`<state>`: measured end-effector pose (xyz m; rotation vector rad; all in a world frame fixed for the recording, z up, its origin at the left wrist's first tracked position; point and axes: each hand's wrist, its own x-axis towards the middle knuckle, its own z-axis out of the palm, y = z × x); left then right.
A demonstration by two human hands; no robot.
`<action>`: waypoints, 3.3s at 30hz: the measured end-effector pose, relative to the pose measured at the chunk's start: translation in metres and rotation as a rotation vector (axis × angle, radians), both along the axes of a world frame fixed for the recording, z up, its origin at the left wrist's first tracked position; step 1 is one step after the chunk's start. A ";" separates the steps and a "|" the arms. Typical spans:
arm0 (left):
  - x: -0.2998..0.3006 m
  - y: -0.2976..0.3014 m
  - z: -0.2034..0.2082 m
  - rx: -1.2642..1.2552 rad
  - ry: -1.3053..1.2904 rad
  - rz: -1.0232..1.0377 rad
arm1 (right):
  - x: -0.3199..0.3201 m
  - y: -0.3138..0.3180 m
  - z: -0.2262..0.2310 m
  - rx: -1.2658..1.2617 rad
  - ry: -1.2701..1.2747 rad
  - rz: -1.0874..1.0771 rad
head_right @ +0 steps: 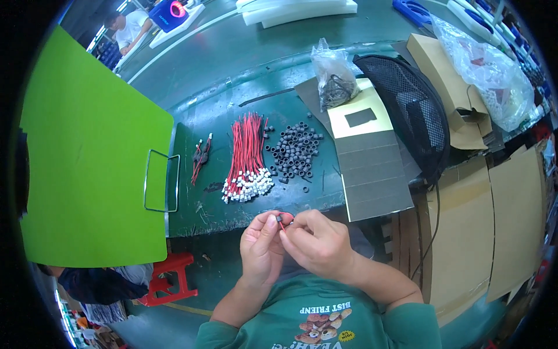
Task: The person assembles small electronic wire harnesses by hand, attaching connectors and rubber sleeves to them.
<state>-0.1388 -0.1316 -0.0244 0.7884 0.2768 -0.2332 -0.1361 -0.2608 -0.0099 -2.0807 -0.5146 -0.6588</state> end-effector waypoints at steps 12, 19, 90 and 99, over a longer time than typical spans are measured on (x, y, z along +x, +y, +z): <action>-0.003 -0.005 0.001 -0.062 0.038 0.000 | 0.002 0.009 -0.006 -0.029 -0.105 -0.097; -0.003 -0.004 -0.003 0.018 -0.013 -0.025 | 0.004 0.006 -0.007 -0.033 -0.141 -0.074; 0.018 -0.022 0.007 -0.013 -0.228 -0.155 | -0.015 -0.022 0.003 0.541 0.613 0.122; 0.014 -0.027 0.002 -0.114 -0.202 -0.083 | -0.014 -0.014 0.003 0.522 0.581 0.095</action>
